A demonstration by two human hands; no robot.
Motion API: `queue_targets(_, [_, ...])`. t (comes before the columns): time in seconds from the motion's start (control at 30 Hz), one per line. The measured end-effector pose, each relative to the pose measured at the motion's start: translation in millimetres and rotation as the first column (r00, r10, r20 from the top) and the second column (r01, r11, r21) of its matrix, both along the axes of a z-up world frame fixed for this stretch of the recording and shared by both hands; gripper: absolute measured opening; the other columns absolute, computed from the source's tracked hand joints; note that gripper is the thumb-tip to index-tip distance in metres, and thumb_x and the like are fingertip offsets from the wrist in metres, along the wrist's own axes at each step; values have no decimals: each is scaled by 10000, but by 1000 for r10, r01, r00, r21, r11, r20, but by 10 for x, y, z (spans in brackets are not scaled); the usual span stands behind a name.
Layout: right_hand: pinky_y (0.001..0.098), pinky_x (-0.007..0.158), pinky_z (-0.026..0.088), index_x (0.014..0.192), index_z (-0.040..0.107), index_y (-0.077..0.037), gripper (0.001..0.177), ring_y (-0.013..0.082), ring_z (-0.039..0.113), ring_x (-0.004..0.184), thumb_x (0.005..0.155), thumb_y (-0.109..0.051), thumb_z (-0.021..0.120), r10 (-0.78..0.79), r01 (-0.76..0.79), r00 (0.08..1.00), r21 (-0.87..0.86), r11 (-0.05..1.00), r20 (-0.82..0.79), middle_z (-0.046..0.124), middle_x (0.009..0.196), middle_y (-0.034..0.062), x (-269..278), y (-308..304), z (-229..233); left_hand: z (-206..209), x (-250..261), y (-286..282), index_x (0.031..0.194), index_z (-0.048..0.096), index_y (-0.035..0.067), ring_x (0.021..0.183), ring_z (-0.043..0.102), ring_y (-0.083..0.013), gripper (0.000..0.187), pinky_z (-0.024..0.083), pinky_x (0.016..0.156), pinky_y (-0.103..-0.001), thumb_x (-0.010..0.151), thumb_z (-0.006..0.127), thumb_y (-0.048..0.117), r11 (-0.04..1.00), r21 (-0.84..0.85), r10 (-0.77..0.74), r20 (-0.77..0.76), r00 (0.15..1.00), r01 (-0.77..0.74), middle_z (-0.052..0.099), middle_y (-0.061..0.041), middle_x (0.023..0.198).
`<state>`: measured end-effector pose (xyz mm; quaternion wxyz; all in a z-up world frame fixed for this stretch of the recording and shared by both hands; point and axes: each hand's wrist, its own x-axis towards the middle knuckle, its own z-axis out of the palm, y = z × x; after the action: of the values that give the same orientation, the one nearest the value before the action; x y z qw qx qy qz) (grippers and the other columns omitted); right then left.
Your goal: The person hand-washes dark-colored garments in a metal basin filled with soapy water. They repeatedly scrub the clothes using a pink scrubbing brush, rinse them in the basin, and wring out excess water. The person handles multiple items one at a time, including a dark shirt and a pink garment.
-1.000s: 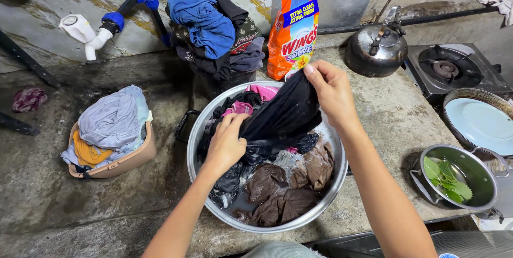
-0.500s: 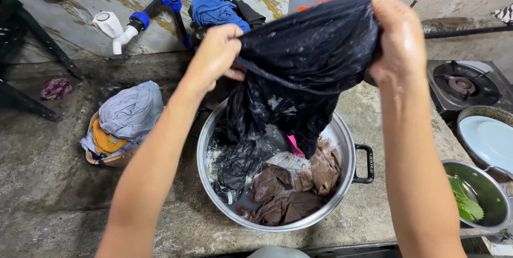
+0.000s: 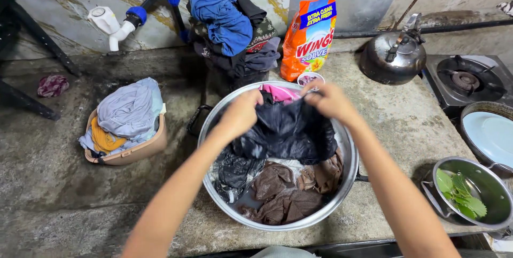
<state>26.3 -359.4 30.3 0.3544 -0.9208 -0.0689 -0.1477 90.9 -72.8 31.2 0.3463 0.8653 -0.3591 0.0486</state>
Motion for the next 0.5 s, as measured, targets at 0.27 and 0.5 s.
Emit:
queue_targets(0.27, [481,833,475,1176,698,-152,334,327,591,1073,868,-239,602,-104,-38,987,-808,588,-122,595,1128,136,-155,923,-1086,-1127,-126,-429,1459,409,122,1471,228,-462,620,130,1120,-765,855,551,138,933,360,82,-153,985,-22,295,-257,1562])
queue_targets(0.5, [431,847,468,1008,754,-105,217,283,599,1097,880,-192,602,-88,-17,993,-857,515,-73,626,1116,102,32,912,-1403,-1315,1,-644,1424,442,99,1479,140,-500,576,32,1103,-781,864,572,120,929,365,99,-82,992,-63,223,-334,1564])
